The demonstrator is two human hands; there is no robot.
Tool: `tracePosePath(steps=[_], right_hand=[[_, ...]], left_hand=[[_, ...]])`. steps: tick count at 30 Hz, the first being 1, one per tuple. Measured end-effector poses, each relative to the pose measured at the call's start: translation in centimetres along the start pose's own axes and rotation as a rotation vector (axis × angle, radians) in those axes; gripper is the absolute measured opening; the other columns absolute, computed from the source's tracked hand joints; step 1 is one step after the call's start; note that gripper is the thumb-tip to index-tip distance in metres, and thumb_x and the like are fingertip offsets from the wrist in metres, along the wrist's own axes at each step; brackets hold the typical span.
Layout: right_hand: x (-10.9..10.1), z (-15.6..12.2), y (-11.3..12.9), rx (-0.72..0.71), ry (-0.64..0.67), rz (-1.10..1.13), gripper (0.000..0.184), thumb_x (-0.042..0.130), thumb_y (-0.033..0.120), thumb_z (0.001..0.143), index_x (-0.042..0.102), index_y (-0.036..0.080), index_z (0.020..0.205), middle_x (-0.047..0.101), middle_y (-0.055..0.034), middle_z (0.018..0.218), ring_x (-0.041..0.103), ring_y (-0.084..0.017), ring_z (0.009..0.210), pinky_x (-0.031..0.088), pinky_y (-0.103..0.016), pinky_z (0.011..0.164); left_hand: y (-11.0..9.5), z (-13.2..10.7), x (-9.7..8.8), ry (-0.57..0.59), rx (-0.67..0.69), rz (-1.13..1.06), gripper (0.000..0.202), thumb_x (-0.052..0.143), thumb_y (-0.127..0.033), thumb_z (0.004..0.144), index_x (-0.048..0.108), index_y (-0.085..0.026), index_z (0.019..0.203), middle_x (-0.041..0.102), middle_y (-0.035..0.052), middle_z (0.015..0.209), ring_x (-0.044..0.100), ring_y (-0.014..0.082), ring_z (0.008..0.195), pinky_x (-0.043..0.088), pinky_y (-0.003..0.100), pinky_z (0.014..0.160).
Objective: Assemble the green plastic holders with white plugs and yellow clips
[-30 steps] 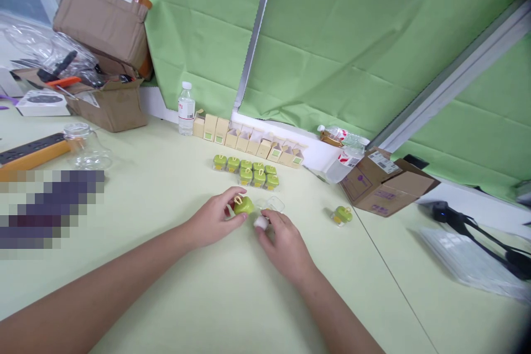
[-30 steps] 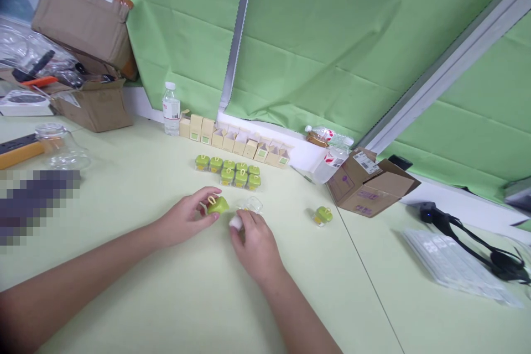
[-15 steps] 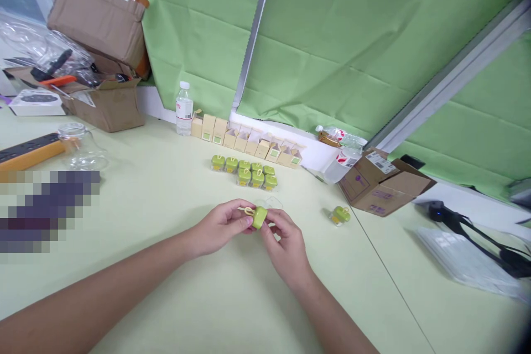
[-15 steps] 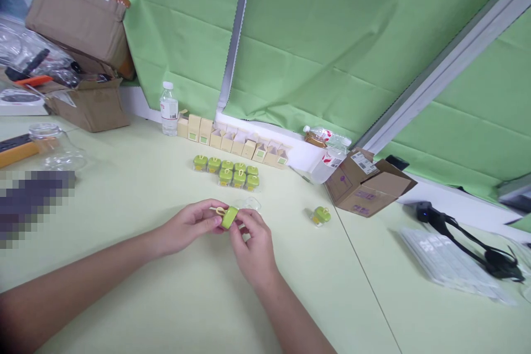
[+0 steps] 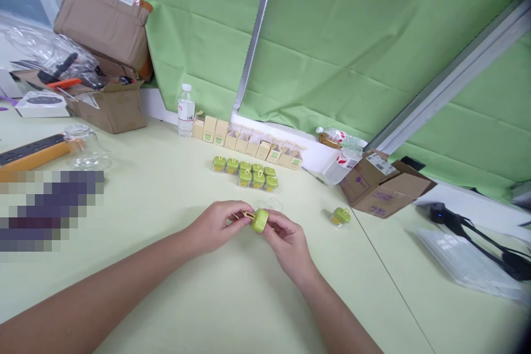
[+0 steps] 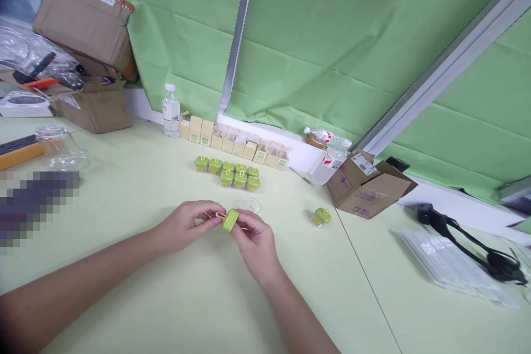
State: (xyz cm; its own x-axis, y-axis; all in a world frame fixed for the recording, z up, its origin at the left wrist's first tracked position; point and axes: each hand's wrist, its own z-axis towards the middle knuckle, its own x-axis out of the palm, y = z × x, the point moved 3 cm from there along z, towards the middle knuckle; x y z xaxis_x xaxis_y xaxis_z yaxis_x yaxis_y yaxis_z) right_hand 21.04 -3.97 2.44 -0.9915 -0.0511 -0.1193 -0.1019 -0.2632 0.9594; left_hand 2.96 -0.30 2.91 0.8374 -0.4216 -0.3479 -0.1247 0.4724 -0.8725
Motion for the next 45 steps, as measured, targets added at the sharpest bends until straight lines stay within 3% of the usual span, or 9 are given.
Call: tracePosePath(steps=[5, 9, 18, 23, 27, 33, 39, 45], right_hand=[[0.0, 0.1, -0.2, -0.011, -0.016, -0.048, 0.018, 0.077, 0.038, 0.078, 0.080, 0.028, 0.093, 0.072, -0.0069, 0.108, 0.067, -0.023, 0.096, 0.058, -0.037, 0.082], [0.1, 0.0, -0.3, -0.012, -0.007, -0.076, 0.018, 0.078, 0.039, 0.077, 0.080, 0.028, 0.092, 0.070, -0.0078, 0.106, 0.068, -0.022, 0.092, 0.060, -0.036, 0.079], [-0.1, -0.3, 0.0, -0.033, 0.082, -0.167, 0.016, 0.074, 0.035, 0.082, 0.080, 0.031, 0.095, 0.068, -0.0074, 0.109, 0.068, -0.022, 0.100, 0.061, -0.036, 0.083], [-0.8, -0.2, 0.5, -0.072, 0.049, -0.209, 0.015, 0.071, 0.033, 0.085, 0.079, 0.030, 0.097, 0.068, -0.0079, 0.111, 0.068, -0.023, 0.101, 0.062, -0.037, 0.082], [-1.0, -0.3, 0.7, -0.110, 0.024, -0.274, 0.017, 0.069, 0.028, 0.086, 0.079, 0.030, 0.099, 0.069, -0.0080, 0.112, 0.068, -0.023, 0.102, 0.062, -0.036, 0.082], [-0.6, -0.5, 1.1, -0.157, 0.058, -0.339, 0.022, 0.066, 0.022, 0.087, 0.078, 0.031, 0.103, 0.070, -0.0071, 0.110, 0.067, -0.022, 0.106, 0.062, -0.035, 0.084], [-0.5, -0.5, 1.0, -0.169, 0.040, -0.314, 0.023, 0.067, 0.020, 0.086, 0.079, 0.032, 0.102, 0.070, -0.0068, 0.108, 0.068, -0.022, 0.104, 0.063, -0.033, 0.082], [-0.6, -0.4, 0.7, -0.134, 0.030, -0.265, 0.020, 0.068, 0.022, 0.086, 0.079, 0.031, 0.100, 0.069, -0.0074, 0.110, 0.068, -0.021, 0.102, 0.062, -0.032, 0.080]], left_hand=[[0.2, 0.0, -0.3, -0.011, 0.007, 0.088, 0.017, 0.057, -0.025, 0.091, 0.073, -0.022, 0.094, 0.069, 0.0040, 0.091, 0.063, 0.0164, 0.080, 0.048, 0.025, 0.068], [0.9, -0.1, -0.1, 0.000, -0.051, -0.010, 0.016, 0.061, -0.024, 0.088, 0.075, -0.021, 0.092, 0.069, 0.0041, 0.087, 0.063, 0.0155, 0.073, 0.048, 0.025, 0.064], [1.1, -0.3, 0.4, 0.021, -0.148, -0.178, 0.010, 0.066, -0.023, 0.084, 0.074, -0.017, 0.087, 0.069, 0.0039, 0.084, 0.063, 0.0151, 0.073, 0.050, 0.027, 0.066], [1.0, 0.1, 0.3, 0.034, -0.200, -0.370, 0.018, 0.067, -0.031, 0.087, 0.071, -0.017, 0.097, 0.068, 0.0036, 0.083, 0.063, 0.0159, 0.079, 0.054, 0.031, 0.077], [1.4, 0.3, -0.1, 0.010, -0.281, -0.485, 0.023, 0.072, -0.036, 0.084, 0.071, -0.015, 0.094, 0.070, 0.0037, 0.080, 0.065, 0.0154, 0.075, 0.056, 0.034, 0.078], [1.4, 0.3, 0.2, 0.075, -0.315, -0.486, 0.027, 0.072, -0.039, 0.084, 0.074, -0.014, 0.094, 0.072, 0.0056, 0.084, 0.066, 0.0145, 0.072, 0.058, 0.031, 0.073], [1.4, 0.1, 0.4, 0.014, -0.322, -0.498, 0.027, 0.076, -0.034, 0.080, 0.071, -0.015, 0.099, 0.071, 0.0027, 0.077, 0.065, 0.0129, 0.065, 0.057, 0.029, 0.067], [1.2, 0.3, 0.4, -0.005, -0.280, -0.432, 0.022, 0.076, -0.031, 0.079, 0.074, -0.014, 0.093, 0.070, 0.0031, 0.075, 0.064, 0.0128, 0.065, 0.057, 0.028, 0.068]])
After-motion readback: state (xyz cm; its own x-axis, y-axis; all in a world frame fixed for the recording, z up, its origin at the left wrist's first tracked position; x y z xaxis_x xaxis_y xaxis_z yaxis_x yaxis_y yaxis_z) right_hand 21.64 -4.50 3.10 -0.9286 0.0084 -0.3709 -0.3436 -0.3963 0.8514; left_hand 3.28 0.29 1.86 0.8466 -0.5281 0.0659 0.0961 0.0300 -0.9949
